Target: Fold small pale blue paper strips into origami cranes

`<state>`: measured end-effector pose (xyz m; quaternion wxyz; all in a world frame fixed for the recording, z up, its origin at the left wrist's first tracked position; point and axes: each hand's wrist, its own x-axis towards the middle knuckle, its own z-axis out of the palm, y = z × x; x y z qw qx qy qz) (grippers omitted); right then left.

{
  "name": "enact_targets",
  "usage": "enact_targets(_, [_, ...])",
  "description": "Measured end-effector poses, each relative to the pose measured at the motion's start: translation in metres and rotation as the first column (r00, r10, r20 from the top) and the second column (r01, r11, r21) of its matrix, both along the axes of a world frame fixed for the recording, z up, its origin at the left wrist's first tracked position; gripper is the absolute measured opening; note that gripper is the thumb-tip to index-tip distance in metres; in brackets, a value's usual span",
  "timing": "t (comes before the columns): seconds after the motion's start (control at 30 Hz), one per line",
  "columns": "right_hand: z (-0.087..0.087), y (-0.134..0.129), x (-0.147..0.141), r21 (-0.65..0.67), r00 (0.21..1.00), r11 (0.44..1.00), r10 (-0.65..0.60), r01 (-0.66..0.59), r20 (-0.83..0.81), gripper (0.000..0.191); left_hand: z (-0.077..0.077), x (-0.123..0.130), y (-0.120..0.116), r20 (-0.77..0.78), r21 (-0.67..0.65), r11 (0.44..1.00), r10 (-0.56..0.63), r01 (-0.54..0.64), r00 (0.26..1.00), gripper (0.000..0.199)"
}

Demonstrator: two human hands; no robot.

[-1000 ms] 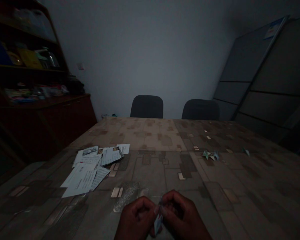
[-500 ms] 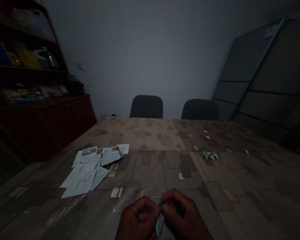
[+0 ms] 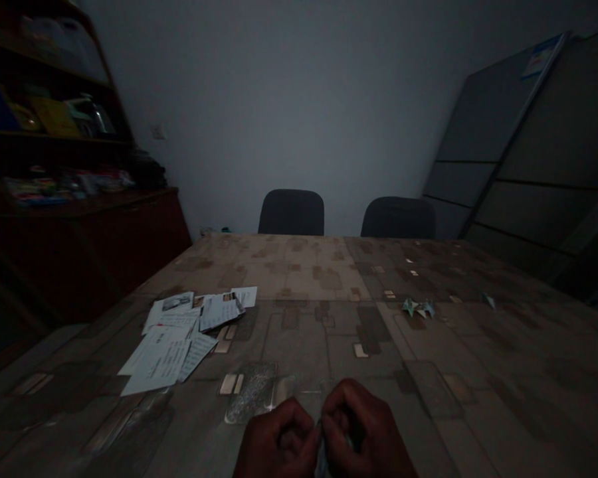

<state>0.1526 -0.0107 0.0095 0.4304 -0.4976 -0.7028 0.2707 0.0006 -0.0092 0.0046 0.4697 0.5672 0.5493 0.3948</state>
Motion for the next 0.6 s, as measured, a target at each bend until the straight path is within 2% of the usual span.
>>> enact_targets(0.1, [0.007, 0.002, 0.005, -0.222, 0.973, 0.97, 0.052, -0.103, -0.226, 0.024, 0.001, 0.001, 0.002, 0.158, -0.136, 0.991, 0.024, -0.002, 0.987, 0.031])
enact_targets(0.2, [0.006, 0.005, 0.009, -0.337, 0.944, 0.927, 0.053, -0.168, -0.325, 0.028, 0.001, 0.001, 0.002, 0.264, -0.19, 0.982, 0.042, 0.009, 0.964, 0.04])
enact_targets(0.47, [-0.004, 0.005, 0.004, -0.347, 0.942, 0.919, 0.068, -0.188, -0.329, 0.019, 0.005, 0.0, 0.001, 0.222, -0.159, 0.987, 0.04, -0.005, 0.974, 0.049])
enact_targets(0.6, [-0.006, 0.006, 0.005, -0.338, 0.95, 0.923, 0.079, -0.185, -0.303, 0.016, 0.009, 0.0, 0.001, 0.267, -0.141, 0.99, 0.039, -0.001, 0.963, 0.053])
